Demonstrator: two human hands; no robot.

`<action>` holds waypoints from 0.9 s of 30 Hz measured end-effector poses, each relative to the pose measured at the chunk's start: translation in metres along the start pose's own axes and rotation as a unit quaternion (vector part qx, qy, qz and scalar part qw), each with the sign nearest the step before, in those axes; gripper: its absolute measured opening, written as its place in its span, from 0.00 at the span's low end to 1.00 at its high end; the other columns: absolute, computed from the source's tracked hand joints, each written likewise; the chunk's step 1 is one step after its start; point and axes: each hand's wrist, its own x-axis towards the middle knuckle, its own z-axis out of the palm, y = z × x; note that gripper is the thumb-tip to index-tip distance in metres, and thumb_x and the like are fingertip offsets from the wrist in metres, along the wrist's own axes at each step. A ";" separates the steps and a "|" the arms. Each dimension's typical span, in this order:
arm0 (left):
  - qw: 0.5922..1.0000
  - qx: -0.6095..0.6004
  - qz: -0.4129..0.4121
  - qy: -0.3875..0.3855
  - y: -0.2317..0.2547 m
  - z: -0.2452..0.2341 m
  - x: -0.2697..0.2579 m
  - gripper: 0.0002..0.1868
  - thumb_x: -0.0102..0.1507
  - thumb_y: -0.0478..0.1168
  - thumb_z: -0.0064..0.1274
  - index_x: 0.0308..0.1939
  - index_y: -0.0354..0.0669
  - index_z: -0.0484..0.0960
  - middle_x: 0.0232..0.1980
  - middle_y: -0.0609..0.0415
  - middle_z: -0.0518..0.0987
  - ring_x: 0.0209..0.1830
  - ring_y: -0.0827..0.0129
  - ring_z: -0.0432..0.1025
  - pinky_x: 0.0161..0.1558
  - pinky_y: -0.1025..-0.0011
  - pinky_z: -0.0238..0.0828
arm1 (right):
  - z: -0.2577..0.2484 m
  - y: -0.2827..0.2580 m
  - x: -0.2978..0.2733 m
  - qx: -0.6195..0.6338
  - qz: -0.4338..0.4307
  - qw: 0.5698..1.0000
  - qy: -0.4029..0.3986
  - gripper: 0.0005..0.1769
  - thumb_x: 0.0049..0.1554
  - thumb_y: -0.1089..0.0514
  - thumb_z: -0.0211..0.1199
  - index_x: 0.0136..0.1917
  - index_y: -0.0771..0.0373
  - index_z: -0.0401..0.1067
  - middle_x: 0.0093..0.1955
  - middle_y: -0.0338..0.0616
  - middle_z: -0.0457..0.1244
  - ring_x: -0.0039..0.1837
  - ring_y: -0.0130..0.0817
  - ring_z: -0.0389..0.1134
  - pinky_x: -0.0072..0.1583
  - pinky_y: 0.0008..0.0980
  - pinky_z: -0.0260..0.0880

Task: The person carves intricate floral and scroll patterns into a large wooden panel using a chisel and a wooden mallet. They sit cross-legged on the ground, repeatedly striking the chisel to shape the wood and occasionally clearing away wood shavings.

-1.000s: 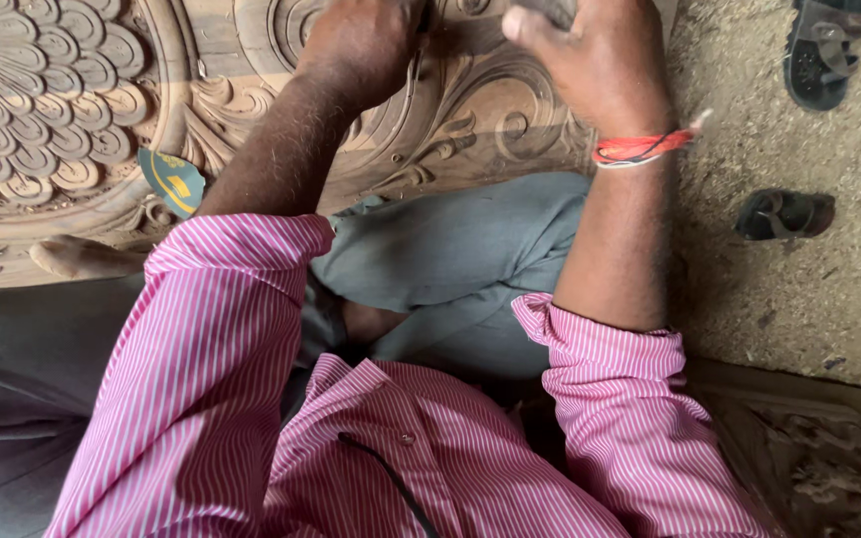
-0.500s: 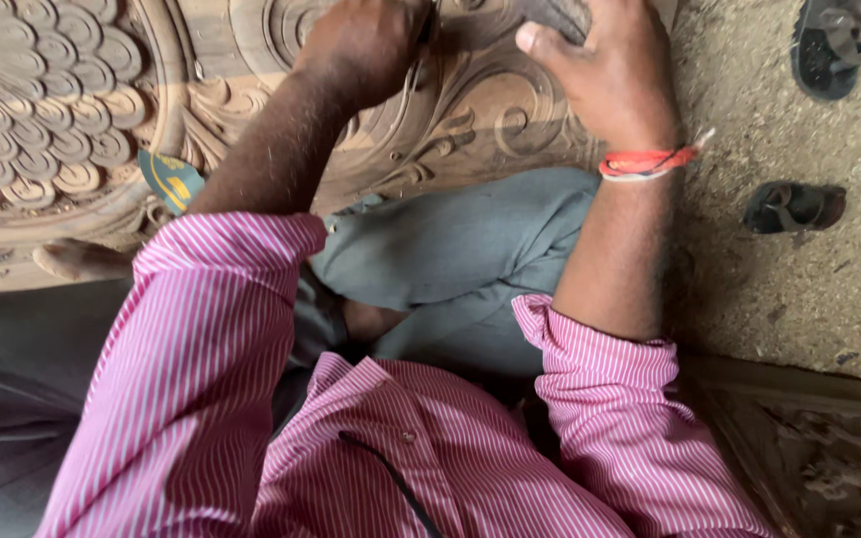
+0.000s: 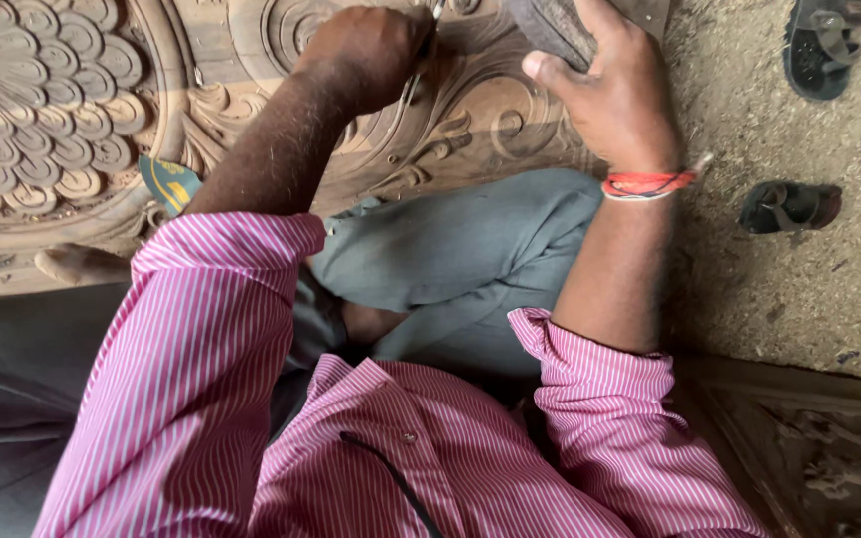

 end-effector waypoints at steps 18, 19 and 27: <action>0.999 0.004 -0.001 -0.051 0.005 0.001 -0.016 0.17 0.76 0.49 0.38 0.53 0.46 0.80 0.42 0.41 0.83 0.40 0.51 0.79 0.46 0.52 0.76 | 0.006 -0.003 -0.003 0.091 0.107 0.989 -0.056 0.38 0.59 0.61 0.72 0.78 0.64 0.60 0.69 0.53 0.68 0.50 0.35 0.61 0.55 0.34 0.66; 0.997 -0.002 -0.015 -0.078 0.008 -0.001 -0.012 0.19 0.78 0.52 0.36 0.54 0.46 0.79 0.42 0.41 0.83 0.39 0.51 0.79 0.46 0.52 0.76 | 0.004 0.003 -0.002 0.098 0.067 0.991 -0.066 0.38 0.61 0.62 0.72 0.80 0.66 0.60 0.72 0.54 0.67 0.60 0.35 0.65 0.63 0.34 0.67; 0.997 0.031 0.059 -0.041 0.008 0.002 -0.014 0.15 0.73 0.47 0.41 0.55 0.48 0.80 0.46 0.45 0.83 0.42 0.52 0.79 0.45 0.52 0.76 | 0.015 0.033 -0.010 0.171 0.028 0.982 -0.074 0.40 0.63 0.65 0.72 0.82 0.71 0.57 0.80 0.56 0.61 0.79 0.36 0.63 0.78 0.33 0.63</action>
